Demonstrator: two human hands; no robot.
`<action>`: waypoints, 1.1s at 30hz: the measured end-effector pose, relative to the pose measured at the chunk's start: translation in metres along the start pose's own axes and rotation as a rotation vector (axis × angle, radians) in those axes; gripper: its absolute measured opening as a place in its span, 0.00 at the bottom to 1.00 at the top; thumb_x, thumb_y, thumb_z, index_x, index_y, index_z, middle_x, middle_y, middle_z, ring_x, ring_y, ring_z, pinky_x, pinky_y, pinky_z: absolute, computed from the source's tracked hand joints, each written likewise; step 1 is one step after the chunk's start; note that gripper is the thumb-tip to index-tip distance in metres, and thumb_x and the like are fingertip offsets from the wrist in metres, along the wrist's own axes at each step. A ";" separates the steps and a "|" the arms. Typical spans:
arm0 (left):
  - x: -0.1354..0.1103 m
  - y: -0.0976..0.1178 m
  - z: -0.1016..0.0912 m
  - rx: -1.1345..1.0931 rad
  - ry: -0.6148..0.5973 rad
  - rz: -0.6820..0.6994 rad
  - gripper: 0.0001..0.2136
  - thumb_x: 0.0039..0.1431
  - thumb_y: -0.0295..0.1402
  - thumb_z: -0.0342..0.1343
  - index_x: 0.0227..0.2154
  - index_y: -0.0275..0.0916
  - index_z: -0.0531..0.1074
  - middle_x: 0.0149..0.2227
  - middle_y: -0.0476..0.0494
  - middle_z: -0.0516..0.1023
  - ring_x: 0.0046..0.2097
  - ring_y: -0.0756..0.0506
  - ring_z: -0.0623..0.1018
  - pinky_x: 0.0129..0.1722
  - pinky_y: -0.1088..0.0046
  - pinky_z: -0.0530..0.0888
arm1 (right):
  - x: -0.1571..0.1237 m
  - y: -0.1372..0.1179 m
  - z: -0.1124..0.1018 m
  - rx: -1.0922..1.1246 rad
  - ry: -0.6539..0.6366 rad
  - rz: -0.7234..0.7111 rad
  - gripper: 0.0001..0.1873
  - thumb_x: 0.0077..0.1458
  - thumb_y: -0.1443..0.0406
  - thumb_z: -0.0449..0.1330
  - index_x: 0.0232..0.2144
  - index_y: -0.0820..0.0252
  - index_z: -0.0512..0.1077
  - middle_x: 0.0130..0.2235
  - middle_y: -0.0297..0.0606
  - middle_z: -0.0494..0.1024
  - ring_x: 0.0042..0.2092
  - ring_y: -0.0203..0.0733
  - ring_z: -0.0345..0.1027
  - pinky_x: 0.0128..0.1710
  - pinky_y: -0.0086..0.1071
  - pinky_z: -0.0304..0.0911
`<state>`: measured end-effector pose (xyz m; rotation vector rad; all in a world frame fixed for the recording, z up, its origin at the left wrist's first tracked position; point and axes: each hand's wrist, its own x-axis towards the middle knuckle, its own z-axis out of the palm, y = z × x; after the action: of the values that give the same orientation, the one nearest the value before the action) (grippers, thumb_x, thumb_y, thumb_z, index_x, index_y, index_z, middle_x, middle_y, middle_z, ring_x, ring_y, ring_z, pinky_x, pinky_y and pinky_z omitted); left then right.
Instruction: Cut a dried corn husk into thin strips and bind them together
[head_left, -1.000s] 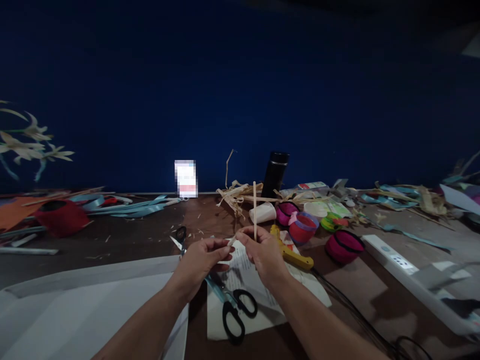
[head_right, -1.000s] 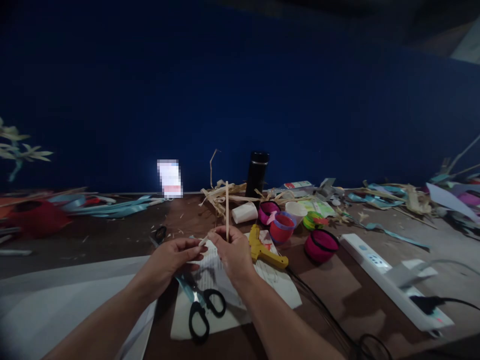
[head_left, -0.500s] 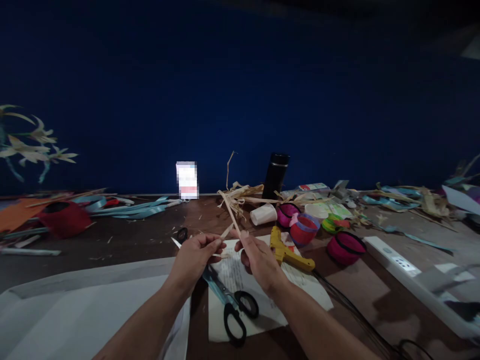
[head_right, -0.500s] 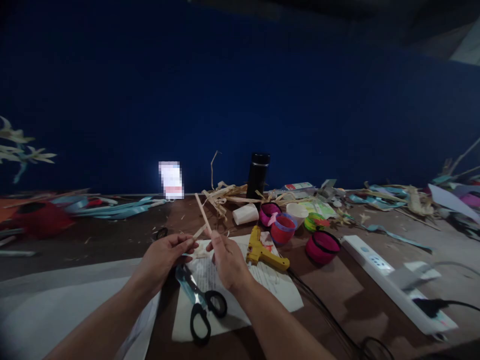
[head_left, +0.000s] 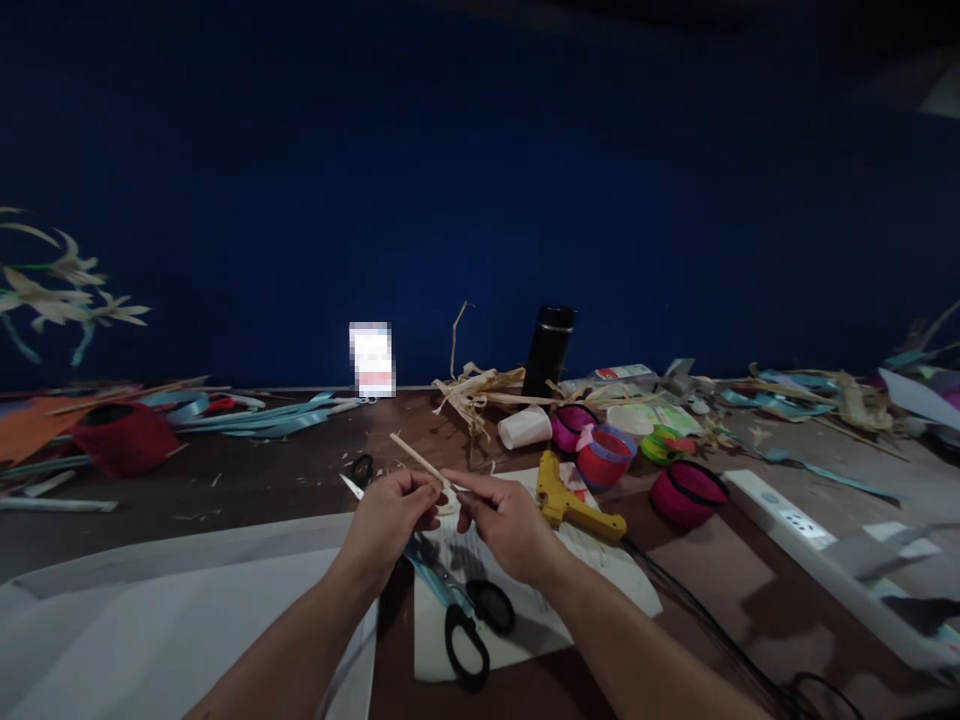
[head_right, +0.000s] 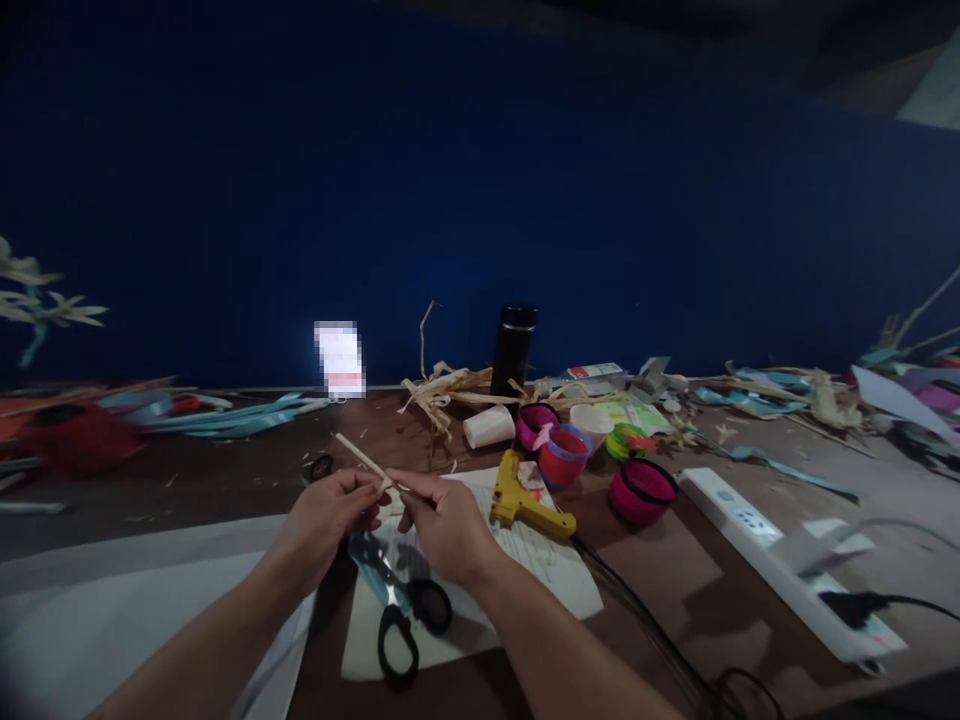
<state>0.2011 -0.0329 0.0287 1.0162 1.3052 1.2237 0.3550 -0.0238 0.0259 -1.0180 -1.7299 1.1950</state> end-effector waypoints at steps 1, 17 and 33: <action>-0.001 0.000 0.000 0.000 0.012 -0.010 0.11 0.42 0.38 0.60 0.23 0.34 0.71 0.23 0.47 0.72 0.25 0.52 0.69 0.25 0.76 0.70 | -0.001 0.000 0.001 -0.102 0.042 -0.083 0.21 0.52 0.70 0.50 0.47 0.52 0.71 0.24 0.31 0.71 0.24 0.33 0.59 0.26 0.26 0.56; 0.001 0.003 0.001 -0.114 0.081 -0.066 0.13 0.39 0.38 0.63 0.25 0.34 0.73 0.27 0.45 0.75 0.28 0.52 0.72 0.28 0.77 0.71 | 0.006 -0.004 -0.009 0.349 -0.117 0.208 0.32 0.52 0.57 0.56 0.58 0.58 0.55 0.20 0.28 0.70 0.14 0.26 0.45 0.13 0.21 0.40; -0.005 0.006 0.006 -0.113 0.089 -0.114 0.09 0.38 0.35 0.61 0.21 0.33 0.72 0.24 0.47 0.74 0.25 0.54 0.69 0.24 0.80 0.69 | 0.007 0.004 -0.017 -0.227 0.288 -0.163 0.23 0.53 0.70 0.49 0.51 0.54 0.67 0.28 0.35 0.74 0.26 0.34 0.63 0.30 0.28 0.61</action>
<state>0.2068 -0.0367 0.0352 0.8035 1.3284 1.2528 0.3685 -0.0109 0.0278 -1.0980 -1.7047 0.7222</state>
